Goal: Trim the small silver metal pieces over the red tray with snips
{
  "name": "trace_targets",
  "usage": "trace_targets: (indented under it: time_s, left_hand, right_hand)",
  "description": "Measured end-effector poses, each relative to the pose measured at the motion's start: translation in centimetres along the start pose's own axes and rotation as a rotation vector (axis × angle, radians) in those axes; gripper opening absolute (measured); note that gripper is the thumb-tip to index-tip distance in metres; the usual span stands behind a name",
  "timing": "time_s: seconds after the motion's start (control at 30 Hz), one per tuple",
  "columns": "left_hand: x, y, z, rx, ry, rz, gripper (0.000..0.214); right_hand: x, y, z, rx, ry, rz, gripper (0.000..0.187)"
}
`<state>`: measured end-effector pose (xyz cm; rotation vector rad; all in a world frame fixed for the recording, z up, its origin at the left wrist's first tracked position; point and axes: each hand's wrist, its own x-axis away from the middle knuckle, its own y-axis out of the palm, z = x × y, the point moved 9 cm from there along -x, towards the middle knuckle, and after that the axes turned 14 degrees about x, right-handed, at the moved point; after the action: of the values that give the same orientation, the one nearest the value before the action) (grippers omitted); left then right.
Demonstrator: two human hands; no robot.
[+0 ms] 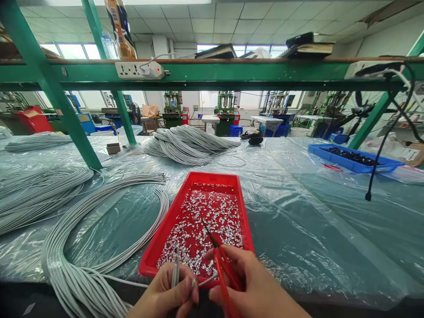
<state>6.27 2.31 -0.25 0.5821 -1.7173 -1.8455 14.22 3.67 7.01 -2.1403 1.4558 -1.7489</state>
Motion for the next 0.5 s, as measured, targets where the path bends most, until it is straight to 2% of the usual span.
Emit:
trace_targets:
  time_s: [0.07,0.13,0.2,0.27,0.37,0.43,0.5]
  left_hand:
    - [0.0,0.1,0.0,-0.1,0.025,0.037,0.052]
    - [-0.1,0.0,0.0,-0.133,0.029,0.077,0.054]
    - [-0.3,-0.1,0.3,-0.143,0.037,0.107,0.053]
    - [-0.4,0.5,1.0,-0.148,0.068,0.068,0.051]
    - [-0.4,1.1,2.1,-0.17,0.118,0.056,0.046]
    - [-0.1,1.0,2.8,-0.18,0.132,0.116,0.045]
    - [0.1,0.9,3.3,-0.207,0.131,0.182,0.044]
  right_hand:
    - [-1.3,2.1,-1.1,-0.184,-0.041,-0.077,0.043]
    - [-2.3,3.5,-2.2,-0.394,-0.114,-0.116,0.036]
    - [-2.9,4.4,-2.4,-0.661,-0.124,-0.149,0.038]
    - [-3.0,5.5,-1.8,-0.856,-0.068,-0.242,0.048]
    - [-2.2,6.7,-1.6,-0.934,-0.019,-0.432,0.057]
    - [-1.6,6.1,-1.8,-0.934,-0.022,-0.417,0.049]
    - [-1.2,4.2,-1.9,-0.847,-0.026,-0.237,0.044]
